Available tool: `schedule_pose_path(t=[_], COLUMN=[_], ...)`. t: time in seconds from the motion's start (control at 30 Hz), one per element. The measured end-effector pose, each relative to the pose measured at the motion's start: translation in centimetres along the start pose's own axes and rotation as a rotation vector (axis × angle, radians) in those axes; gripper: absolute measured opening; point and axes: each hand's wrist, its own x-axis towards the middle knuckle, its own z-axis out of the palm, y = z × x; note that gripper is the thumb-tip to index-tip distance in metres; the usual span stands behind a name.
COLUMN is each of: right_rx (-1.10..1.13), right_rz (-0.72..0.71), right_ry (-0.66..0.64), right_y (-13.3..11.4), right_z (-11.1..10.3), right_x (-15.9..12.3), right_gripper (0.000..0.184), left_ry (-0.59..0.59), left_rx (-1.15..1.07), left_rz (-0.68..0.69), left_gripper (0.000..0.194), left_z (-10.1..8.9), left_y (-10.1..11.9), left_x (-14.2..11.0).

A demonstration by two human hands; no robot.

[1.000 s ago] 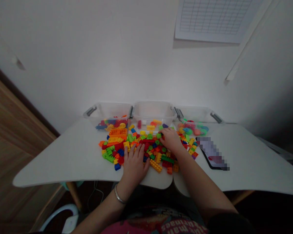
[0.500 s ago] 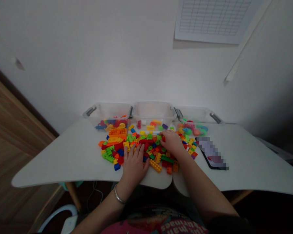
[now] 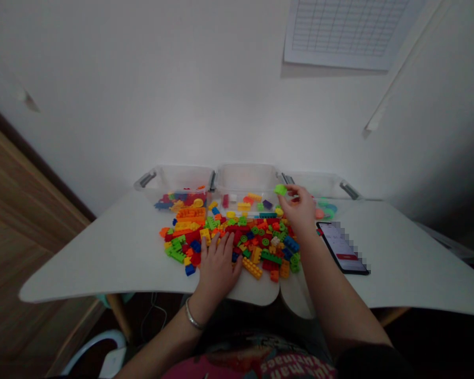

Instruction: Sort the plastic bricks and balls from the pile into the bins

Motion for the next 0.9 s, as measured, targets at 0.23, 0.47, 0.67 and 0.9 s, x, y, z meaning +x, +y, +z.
schedule_pose_path(t=[0.23, 0.47, 0.67, 0.9], right_rx=[0.113, -0.096, -0.439, -0.442], right_rz=[0.095, 0.071, 0.055, 0.028], right_ry=[0.052, -0.197, -0.325, -0.317], right_y=[-0.5, -1.3, -1.6, -1.4], right_z=[1.3, 3.3, 4.0, 4.1], right_x=[3.8, 6.0, 5.5, 5.2], right_gripper=[0.039, 0.036, 0.033, 0.031], left_ry=[0.012, -0.006, 0.015, 0.006], left_rx=[0.001, -0.001, -0.008, -0.006], left_rz=[0.001, -0.003, 0.000, -0.006], left_gripper=[0.056, 0.057, 0.056, 0.056], left_z=[0.1, 0.0, 0.1, 0.1], left_y=[0.0, 0.0, 0.0, 0.0], left_x=[0.0, 0.1, 0.0, 0.0])
